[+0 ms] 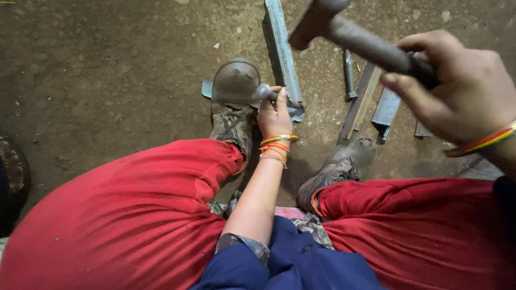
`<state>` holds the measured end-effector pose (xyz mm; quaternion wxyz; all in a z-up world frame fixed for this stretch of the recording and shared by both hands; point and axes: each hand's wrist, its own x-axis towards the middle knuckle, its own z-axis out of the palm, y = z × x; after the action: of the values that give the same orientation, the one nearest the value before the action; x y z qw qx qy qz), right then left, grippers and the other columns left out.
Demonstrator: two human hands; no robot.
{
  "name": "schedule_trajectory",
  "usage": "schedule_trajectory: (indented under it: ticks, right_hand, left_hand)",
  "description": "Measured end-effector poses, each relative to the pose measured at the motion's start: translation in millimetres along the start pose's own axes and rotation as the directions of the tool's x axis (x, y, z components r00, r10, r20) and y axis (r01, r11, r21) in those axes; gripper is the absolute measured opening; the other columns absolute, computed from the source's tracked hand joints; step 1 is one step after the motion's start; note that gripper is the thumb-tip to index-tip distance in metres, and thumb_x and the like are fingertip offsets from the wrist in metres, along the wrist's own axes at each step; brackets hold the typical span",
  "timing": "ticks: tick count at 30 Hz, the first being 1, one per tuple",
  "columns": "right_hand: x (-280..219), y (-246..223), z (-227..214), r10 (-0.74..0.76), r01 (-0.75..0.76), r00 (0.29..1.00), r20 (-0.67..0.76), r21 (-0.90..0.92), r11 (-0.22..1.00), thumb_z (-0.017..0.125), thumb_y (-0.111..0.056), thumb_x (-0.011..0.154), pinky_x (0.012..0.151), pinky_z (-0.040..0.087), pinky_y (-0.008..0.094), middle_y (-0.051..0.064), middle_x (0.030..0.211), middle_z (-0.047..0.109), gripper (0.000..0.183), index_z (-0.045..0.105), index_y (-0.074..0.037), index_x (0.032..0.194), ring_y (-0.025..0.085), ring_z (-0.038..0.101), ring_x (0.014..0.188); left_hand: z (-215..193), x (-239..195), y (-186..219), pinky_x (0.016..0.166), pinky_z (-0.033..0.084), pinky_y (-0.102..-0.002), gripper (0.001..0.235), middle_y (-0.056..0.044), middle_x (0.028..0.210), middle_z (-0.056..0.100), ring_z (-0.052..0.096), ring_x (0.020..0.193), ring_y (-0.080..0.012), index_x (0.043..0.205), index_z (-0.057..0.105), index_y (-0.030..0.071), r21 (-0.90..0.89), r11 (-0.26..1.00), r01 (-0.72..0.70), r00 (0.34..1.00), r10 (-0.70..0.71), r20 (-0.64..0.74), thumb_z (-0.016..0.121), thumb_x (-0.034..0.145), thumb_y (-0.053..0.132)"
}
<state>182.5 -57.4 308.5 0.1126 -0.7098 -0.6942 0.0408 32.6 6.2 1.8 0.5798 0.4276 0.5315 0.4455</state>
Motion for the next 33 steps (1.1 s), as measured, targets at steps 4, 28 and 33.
schedule_trajectory:
  ticks: [4,28,33]
  right_hand:
    - [8.8,-24.0,16.6,-0.149,0.148,0.985,0.086,0.01,0.989,0.074,-0.026,0.093,0.061,0.054,0.047,0.02,0.09,0.07,0.037,0.063,-0.007,0.123,0.04,0.068,0.07]
    - [28.4,-39.7,-7.4,0.005,-0.002,0.997,0.074,-0.04,0.999,0.072,-0.026,0.098,0.059,0.053,0.047,0.019,0.077,0.067,0.036,0.063,-0.002,0.123,0.039,0.068,0.068]
    - [29.4,-34.9,-7.2,0.011,-0.005,0.997,0.079,-0.069,0.998,0.073,-0.027,0.098,0.058,0.052,0.047,0.019,0.076,0.067,0.036,0.064,-0.002,0.122,0.039,0.068,0.066]
  left_hand:
    - [-3.6,-9.0,5.1,0.079,0.056,-0.039,0.022,-0.013,0.089,0.072,0.072,0.081,-0.0275,0.108,0.067,0.008,0.155,0.961,-0.228,0.973,0.223,0.051,0.062,0.104,0.028]
    - [-15.1,-12.7,12.0,0.075,0.054,-0.043,0.019,-0.013,0.089,0.074,0.073,0.084,-0.0347,0.103,0.069,0.013,0.296,0.946,-0.135,0.984,0.162,-0.069,0.066,0.098,0.031]
    - [-15.4,-15.1,9.7,0.075,0.055,-0.044,0.02,-0.014,0.091,0.074,0.073,0.087,-0.0368,0.103,0.069,0.012,0.329,0.933,-0.146,0.978,0.186,-0.094,0.068,0.096,0.031]
